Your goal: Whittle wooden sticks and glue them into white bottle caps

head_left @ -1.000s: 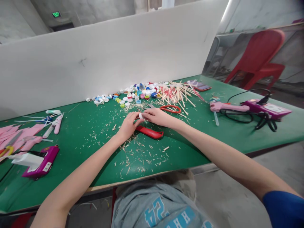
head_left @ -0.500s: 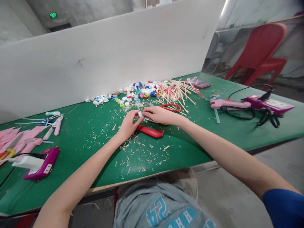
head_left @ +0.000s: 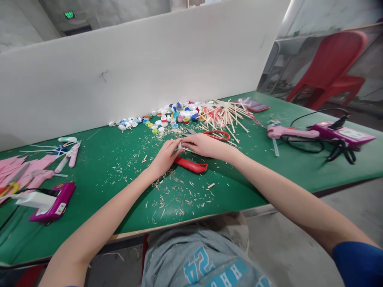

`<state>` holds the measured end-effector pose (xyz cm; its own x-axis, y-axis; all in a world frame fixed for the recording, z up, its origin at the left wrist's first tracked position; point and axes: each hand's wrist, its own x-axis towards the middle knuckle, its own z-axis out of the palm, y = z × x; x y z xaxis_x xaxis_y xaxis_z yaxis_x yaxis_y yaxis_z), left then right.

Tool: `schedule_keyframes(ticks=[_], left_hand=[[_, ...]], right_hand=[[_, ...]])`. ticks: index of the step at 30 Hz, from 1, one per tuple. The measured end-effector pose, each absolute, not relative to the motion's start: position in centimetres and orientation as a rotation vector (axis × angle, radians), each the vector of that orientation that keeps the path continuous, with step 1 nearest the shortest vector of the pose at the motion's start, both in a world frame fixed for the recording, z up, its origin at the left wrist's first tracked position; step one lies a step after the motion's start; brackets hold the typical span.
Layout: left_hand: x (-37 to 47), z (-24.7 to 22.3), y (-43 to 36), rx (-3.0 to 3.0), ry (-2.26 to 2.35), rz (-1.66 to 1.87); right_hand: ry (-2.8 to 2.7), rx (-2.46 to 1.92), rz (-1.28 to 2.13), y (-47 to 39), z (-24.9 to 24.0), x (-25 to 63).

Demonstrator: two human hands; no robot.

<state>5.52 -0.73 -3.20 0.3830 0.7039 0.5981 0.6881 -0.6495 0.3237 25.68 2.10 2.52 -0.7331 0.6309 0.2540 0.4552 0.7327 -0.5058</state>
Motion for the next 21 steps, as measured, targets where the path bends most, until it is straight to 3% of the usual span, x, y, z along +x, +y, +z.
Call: schedule_keyframes(ticks=[14,17,21], left_hand=[[3.7,-0.4,-2.0,2.412,1.467,1.329],[1.6,0.6,-2.3,2.192,1.618,1.387],[-1.4,0.9,-1.9,1.912,1.892,1.428]], right_hand=[[-2.452,-0.818,0.602,3.6,5.0,24.1],[-2.719,-0.683,0.210,5.7,6.2,22.0],[-2.868,-0.525,0.062,7.8,7.4,18.7]])
